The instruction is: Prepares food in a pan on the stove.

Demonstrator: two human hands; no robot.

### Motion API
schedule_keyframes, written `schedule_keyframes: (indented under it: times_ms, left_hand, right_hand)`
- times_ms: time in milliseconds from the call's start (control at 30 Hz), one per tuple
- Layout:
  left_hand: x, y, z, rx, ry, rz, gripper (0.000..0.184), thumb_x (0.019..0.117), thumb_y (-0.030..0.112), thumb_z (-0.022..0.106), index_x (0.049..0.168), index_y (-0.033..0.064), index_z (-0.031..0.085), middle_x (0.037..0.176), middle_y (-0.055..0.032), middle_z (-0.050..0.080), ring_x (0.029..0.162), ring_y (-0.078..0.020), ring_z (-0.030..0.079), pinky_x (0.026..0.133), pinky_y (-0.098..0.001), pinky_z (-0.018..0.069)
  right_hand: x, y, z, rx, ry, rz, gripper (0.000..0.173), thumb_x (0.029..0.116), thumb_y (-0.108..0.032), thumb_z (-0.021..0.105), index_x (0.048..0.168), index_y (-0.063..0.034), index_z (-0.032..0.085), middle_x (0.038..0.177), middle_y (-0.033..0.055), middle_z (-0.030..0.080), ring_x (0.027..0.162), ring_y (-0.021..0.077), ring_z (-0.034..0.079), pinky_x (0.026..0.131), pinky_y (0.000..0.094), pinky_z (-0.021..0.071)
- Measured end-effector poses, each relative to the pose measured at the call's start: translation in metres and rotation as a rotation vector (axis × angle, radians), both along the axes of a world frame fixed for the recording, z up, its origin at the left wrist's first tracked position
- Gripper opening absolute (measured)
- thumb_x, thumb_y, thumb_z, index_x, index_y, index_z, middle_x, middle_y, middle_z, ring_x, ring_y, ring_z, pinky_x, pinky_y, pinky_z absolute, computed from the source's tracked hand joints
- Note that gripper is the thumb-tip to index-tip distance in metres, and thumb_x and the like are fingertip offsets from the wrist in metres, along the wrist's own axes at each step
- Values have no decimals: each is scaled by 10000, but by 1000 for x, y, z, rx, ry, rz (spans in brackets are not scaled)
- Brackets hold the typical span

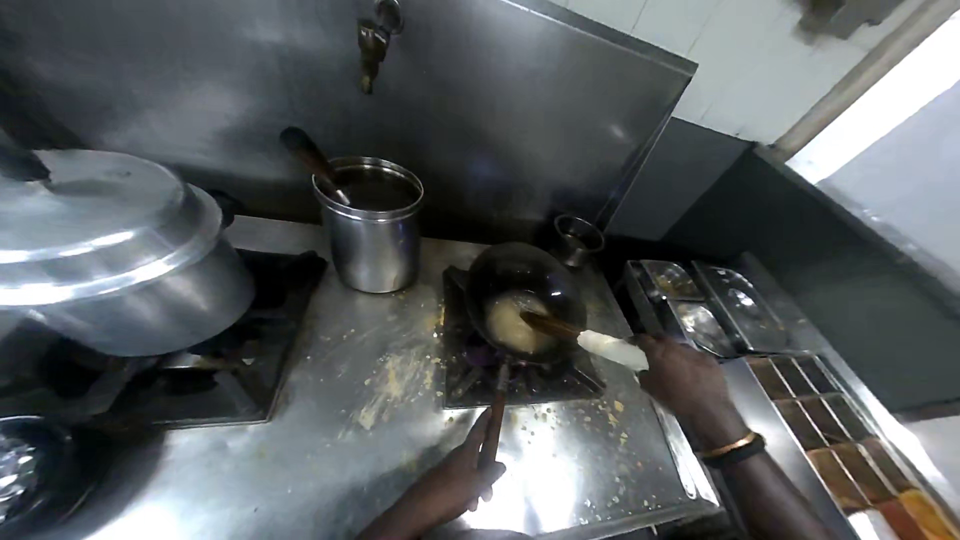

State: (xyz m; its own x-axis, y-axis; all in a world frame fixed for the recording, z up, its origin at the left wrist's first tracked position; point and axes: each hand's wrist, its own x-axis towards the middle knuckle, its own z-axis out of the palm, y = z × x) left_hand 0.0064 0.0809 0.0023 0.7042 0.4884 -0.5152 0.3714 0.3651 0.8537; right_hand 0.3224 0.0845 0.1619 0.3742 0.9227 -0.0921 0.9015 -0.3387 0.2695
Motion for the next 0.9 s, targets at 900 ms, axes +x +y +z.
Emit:
schedule_keyframes:
  times_ms: [900]
  left_hand:
    - [-12, 6, 28, -80, -233, -69, 917, 1016, 348, 623, 1634, 294, -52, 866, -68, 645, 611, -116, 601, 563, -262, 516]
  right_hand:
    - [-42, 94, 59, -105, 255, 205, 314, 771, -341, 871, 1049, -237, 769, 966, 104, 732, 916, 353, 691, 756, 669, 536]
